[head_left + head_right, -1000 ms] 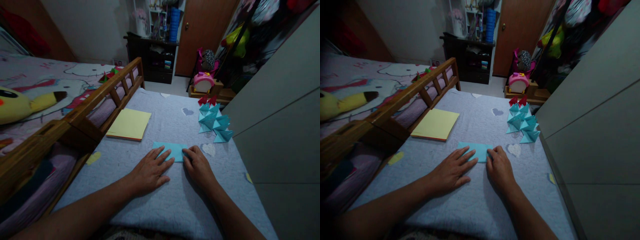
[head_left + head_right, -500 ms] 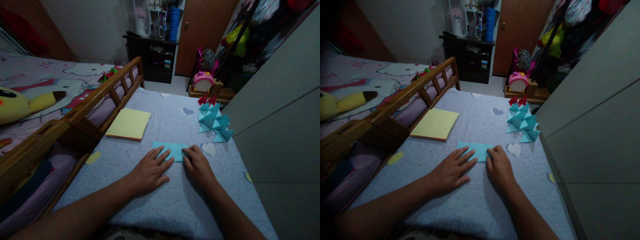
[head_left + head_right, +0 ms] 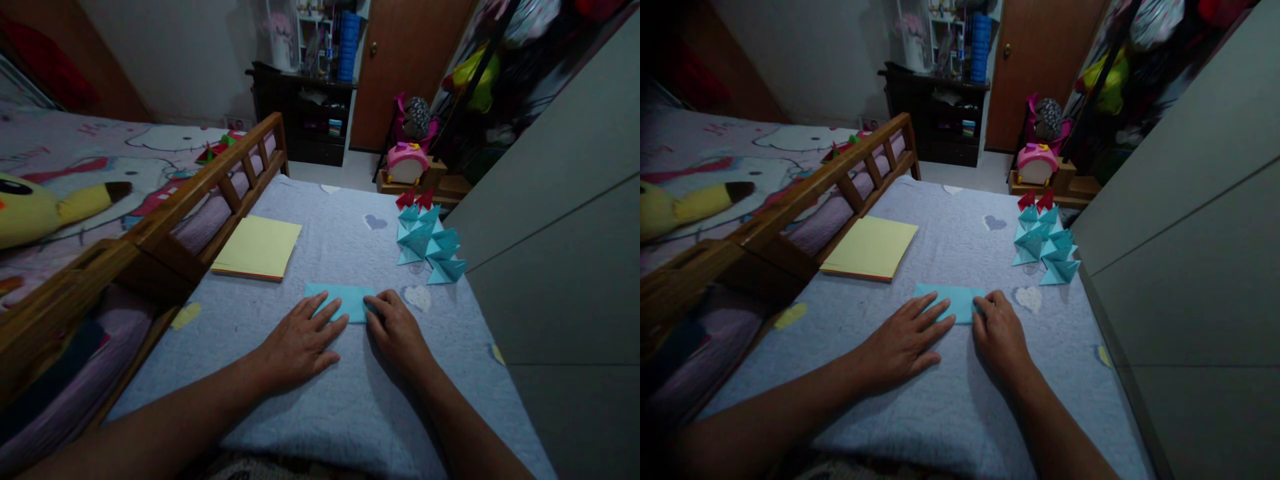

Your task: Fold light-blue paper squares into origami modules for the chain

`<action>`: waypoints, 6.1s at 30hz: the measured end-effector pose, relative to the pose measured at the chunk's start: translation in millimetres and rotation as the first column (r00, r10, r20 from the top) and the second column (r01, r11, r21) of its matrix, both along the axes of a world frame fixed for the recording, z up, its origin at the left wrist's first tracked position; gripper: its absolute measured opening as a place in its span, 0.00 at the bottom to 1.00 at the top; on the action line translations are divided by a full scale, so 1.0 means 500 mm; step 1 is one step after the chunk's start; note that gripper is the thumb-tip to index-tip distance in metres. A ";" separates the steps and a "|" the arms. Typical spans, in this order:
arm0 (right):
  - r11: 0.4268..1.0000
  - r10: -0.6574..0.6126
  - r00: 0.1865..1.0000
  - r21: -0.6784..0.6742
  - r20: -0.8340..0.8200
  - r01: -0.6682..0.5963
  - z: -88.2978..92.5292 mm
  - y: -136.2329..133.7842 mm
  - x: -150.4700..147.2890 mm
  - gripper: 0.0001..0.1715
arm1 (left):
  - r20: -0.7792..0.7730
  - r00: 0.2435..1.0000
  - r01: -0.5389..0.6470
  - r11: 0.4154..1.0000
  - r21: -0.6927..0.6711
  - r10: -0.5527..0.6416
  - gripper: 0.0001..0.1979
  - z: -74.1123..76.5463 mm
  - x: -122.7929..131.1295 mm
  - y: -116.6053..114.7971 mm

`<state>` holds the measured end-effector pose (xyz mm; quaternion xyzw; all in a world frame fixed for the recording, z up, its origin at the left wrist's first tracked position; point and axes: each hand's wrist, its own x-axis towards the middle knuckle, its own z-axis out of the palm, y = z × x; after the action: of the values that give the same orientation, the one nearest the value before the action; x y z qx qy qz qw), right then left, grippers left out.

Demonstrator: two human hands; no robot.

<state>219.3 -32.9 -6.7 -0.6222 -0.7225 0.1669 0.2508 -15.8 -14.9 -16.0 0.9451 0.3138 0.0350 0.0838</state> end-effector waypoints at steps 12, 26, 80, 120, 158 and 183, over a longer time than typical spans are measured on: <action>1.000 -0.010 1.000 -0.022 -0.005 0.009 0.004 0.001 -0.002 0.13 | -0.006 1.000 -0.003 1.000 -0.017 0.003 0.30 0.004 0.001 0.000; 1.000 -0.008 1.000 -0.029 0.011 0.009 0.002 0.000 -0.001 0.12 | -0.010 1.000 0.012 1.000 -0.017 -0.013 0.31 0.003 -0.001 0.001; 0.969 0.178 0.783 0.033 0.596 -0.246 0.024 -0.085 -0.072 0.32 | 0.176 0.983 -0.090 0.970 0.226 0.050 0.16 0.007 -0.088 -0.031; 0.995 0.017 0.999 0.102 -0.051 -0.011 -0.033 0.044 0.048 0.35 | 0.204 0.969 -0.123 0.988 -0.091 0.139 0.42 -0.014 -0.021 0.096; 0.860 0.138 0.965 0.455 0.224 -0.229 0.008 0.000 0.023 0.10 | 0.403 0.901 -0.027 0.906 0.423 -0.161 0.11 0.044 -0.001 0.110; 0.777 0.451 0.868 0.385 0.210 -0.497 0.016 -0.012 -0.011 0.10 | 0.378 0.896 -0.027 0.821 0.570 -0.233 0.11 0.025 -0.002 0.098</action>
<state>213.7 -39.0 1.3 -0.3577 -0.8866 0.0290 0.2918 -16.6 34.3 -3.5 0.9115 0.2101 0.3292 -0.1287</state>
